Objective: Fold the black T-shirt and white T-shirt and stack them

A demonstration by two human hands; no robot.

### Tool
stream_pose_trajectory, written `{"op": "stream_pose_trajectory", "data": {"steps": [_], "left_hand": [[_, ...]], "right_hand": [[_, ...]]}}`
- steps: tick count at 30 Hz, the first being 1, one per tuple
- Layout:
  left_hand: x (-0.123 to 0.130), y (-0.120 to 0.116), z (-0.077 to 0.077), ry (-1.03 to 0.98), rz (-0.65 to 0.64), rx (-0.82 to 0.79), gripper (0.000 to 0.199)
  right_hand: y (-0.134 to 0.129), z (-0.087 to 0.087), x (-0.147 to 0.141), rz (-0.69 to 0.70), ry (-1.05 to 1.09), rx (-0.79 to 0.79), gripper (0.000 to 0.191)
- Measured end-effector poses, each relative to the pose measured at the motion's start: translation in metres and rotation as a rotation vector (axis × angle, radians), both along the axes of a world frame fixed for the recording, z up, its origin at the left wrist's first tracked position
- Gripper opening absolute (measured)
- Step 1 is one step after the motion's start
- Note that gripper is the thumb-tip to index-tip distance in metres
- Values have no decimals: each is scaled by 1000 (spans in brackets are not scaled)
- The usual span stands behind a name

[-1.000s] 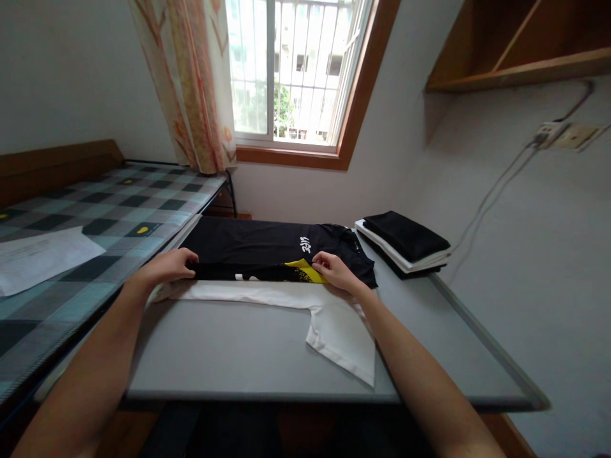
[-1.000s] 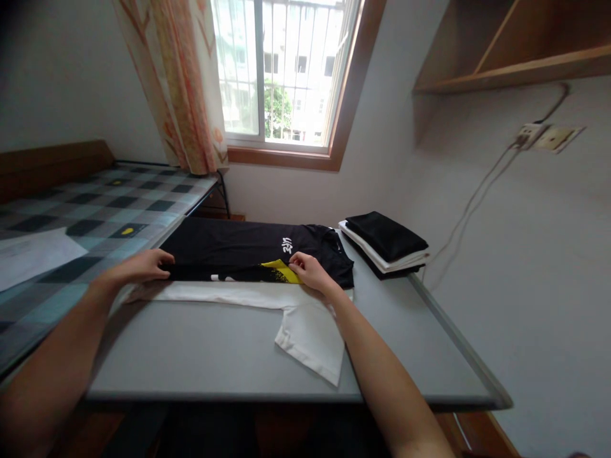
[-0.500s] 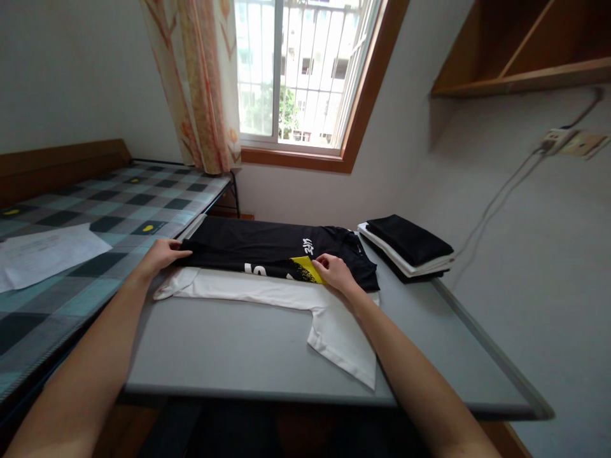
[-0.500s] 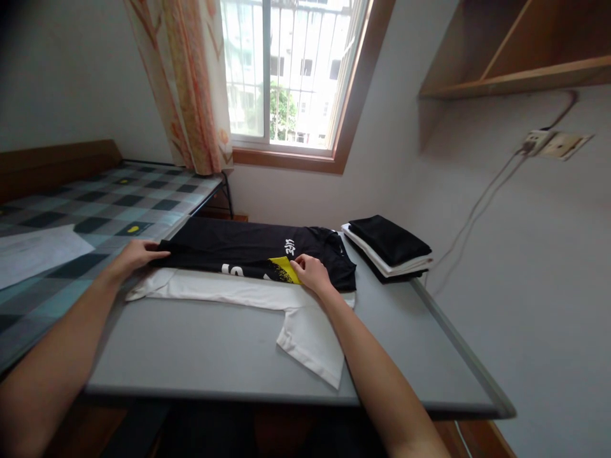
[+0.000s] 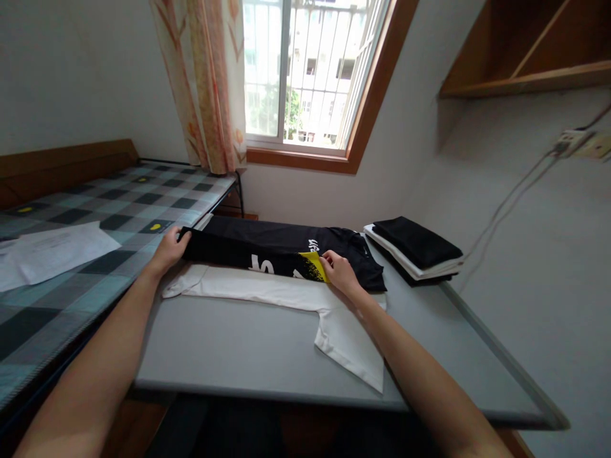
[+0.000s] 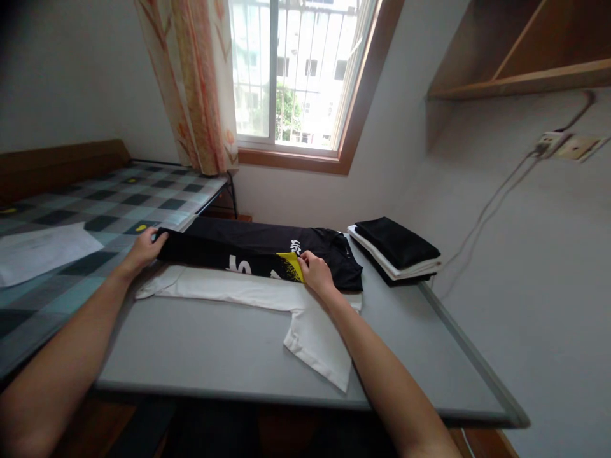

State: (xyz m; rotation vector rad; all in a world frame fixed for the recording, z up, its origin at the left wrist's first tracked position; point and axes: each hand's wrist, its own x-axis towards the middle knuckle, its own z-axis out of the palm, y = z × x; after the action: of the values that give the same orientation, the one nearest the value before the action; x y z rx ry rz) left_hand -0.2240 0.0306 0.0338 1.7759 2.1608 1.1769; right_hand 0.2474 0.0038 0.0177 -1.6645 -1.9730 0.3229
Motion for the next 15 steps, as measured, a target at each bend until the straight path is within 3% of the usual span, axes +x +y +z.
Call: {"op": "stream_pose_trajectory", "data": {"steps": [7,11,15], "left_hand": [[15,1,-4,70,148,59,37],[27,0,-14,162,183,-59,42],[29,0,-19,183,107,-40,46]], "right_hand": [[29,23,-4,-34,-126,36,26],[41,19,-13,-63,-267,-40,26],[39,14,-14,-65,-376,-31,28]]}}
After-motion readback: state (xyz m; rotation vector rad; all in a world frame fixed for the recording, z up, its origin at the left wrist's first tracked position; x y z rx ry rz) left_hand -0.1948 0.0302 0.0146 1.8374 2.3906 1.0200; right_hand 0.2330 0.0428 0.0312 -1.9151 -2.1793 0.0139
